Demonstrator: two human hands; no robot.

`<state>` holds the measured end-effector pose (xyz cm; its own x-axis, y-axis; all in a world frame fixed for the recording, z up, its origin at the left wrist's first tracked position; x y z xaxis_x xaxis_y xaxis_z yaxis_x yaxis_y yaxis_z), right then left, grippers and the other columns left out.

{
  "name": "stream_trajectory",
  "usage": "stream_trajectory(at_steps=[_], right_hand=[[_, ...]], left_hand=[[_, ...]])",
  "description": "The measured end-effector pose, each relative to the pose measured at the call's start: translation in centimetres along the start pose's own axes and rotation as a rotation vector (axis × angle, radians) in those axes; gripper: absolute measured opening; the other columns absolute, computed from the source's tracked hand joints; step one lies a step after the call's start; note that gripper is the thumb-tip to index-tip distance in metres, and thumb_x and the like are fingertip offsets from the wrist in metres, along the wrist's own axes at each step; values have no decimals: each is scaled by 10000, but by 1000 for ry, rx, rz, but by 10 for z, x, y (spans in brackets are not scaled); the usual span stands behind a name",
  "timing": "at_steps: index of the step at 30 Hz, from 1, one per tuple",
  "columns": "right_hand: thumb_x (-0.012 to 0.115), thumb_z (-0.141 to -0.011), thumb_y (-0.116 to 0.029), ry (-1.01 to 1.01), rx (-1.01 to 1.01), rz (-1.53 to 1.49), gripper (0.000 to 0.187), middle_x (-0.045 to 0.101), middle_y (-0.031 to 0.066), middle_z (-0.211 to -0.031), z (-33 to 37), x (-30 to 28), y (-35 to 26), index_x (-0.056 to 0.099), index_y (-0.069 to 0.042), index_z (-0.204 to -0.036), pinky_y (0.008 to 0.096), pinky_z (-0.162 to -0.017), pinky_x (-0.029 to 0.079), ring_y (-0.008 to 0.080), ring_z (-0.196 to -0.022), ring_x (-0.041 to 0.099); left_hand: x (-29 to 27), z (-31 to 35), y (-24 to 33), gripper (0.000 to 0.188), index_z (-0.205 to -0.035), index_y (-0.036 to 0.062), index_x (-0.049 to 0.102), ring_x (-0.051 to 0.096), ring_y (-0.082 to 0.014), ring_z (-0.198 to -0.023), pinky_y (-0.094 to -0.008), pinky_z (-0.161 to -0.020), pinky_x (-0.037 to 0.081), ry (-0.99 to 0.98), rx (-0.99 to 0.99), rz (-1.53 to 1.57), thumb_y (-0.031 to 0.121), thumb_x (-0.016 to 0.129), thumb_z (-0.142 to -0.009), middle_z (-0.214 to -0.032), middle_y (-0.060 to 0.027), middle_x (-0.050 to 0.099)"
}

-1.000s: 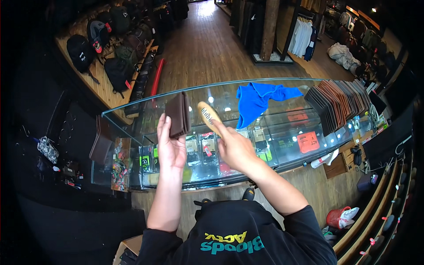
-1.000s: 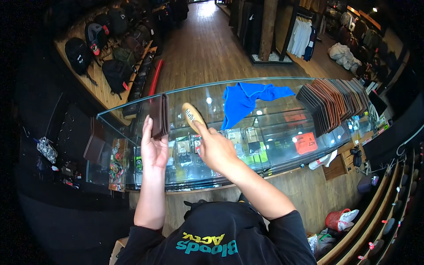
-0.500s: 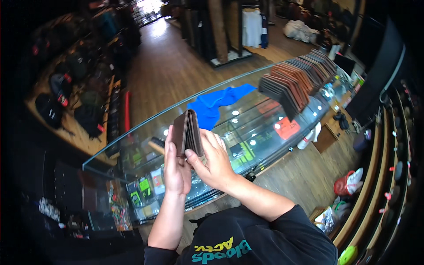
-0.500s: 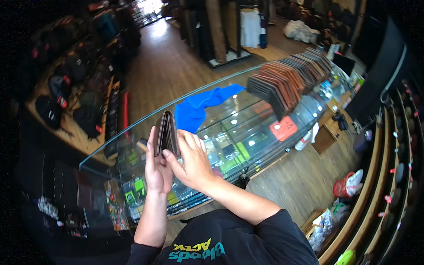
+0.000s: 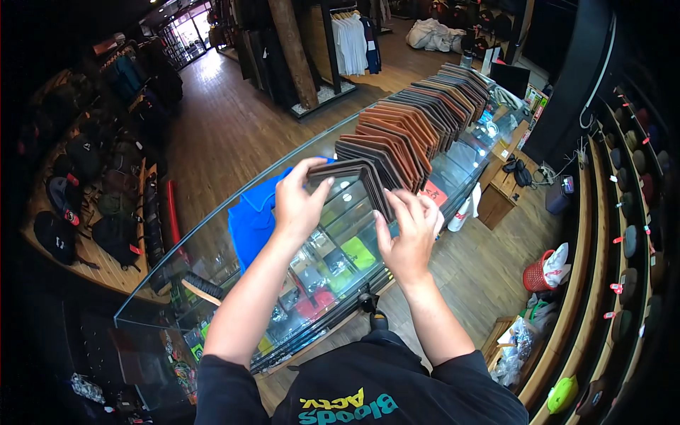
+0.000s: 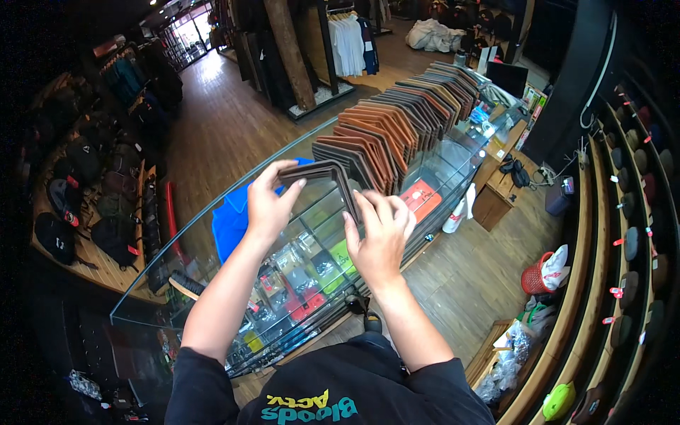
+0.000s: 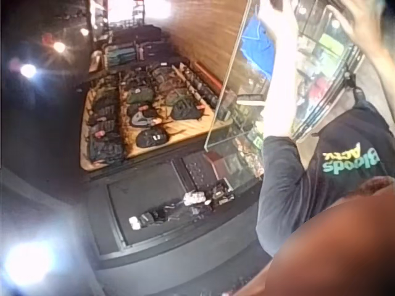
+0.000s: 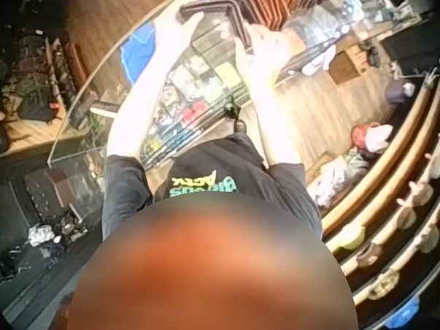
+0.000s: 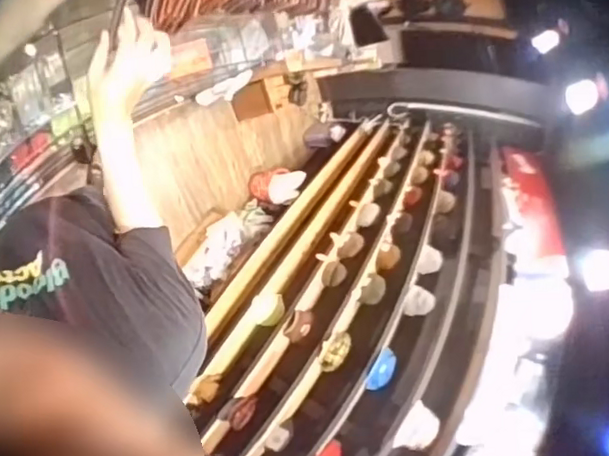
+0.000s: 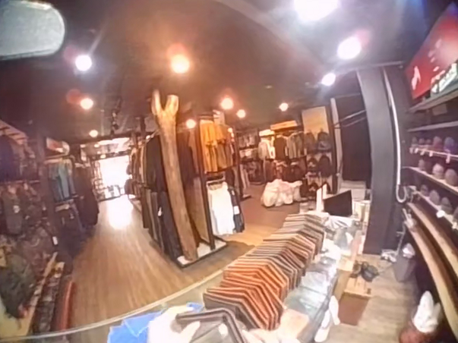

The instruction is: The person is using a brush to clean various leather wallets on a display counter.

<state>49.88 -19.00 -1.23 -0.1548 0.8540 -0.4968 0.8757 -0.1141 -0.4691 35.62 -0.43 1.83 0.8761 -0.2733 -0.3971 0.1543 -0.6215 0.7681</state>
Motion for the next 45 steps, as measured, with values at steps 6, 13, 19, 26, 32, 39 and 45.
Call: stream_trajectory(at_steps=[6, 13, 19, 26, 32, 39, 45], right_hand=[[911, -866, -269, -11, -19, 94, 520, 575, 149, -1548, -16, 11, 28, 786, -197, -1366, 614, -1253, 298, 431, -1466, 445], [891, -868, -219, -84, -159, -128, 389, 598, 155, -1517, -3, 24, -19, 832, -225, -1253, 654, -1317, 216, 448, -1512, 411], [847, -894, -136, -446, -413, -564, 397, 632, 184, -1557, 23, 49, -114, 779, -93, -1283, 713, -1298, 271, 479, -1535, 522], [724, -1040, -210, -1025, -652, -765, 489, 614, 244, -1502, 103, 79, -267, 646, -81, -1505, 560, -1194, 460, 465, -1397, 593], [796, -1008, -457, -1107, -768, -582, 506, 472, 309, -1687, 123, 106, -330, 741, -62, -1320, 629, -1229, 422, 532, -1446, 558], [840, -968, -469, -968, -651, -263, 672, 597, 229, -1361, 114, 125, -393, 568, -38, -1406, 545, -1031, 582, 470, -1295, 653], [932, -848, -205, -1085, -591, -196, 1226, 766, 325, -1231, 111, 169, -386, 130, -59, -1763, 537, -1020, 606, 489, -1121, 762]], left_hand=[[40, -31, -20, 637, -1497, 125, 664, 641, -425, -1411, -474, -1154, 548, 57, 117, -312, 61, 845, -890, -1596, -214, 599], [-28, 9, 0, 726, -1601, 146, 602, 489, -444, -1566, -498, -1281, 436, -40, 28, -403, 205, 870, -929, -1712, -232, 485], [-158, 90, 17, 385, -1304, 83, 791, 694, -369, -1348, -478, -1154, 545, 61, 29, -359, 204, 869, -947, -1440, -172, 722], [-297, 167, -6, 288, -1187, 40, 818, 745, -342, -1202, -418, -1023, 577, 570, -110, -284, 203, 843, -951, -1235, -150, 784], [-423, 291, 2, 294, -1130, 51, 826, 721, -361, -1223, -477, -1088, 550, 739, -136, -951, 234, 866, -903, -1262, -141, 784], [-506, 419, 11, 322, -1205, 123, 841, 550, -348, -1452, -677, -1301, 291, 818, -572, -1480, 250, 873, -911, -1458, -81, 678], [-499, 422, -2, 302, -1212, 86, 802, 645, -288, -1229, -553, -1216, 417, 760, -344, -1432, 85, 781, -911, -1174, -62, 724]])
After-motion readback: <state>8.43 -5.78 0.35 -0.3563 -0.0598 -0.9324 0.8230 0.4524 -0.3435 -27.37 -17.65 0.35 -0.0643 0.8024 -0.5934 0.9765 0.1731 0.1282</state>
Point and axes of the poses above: each hand's wrist, its own z-axis away from the middle knuckle, its own x-axis out of the palm, y = z × x, the point moved 1 cm from there along -z, towards the middle knuckle
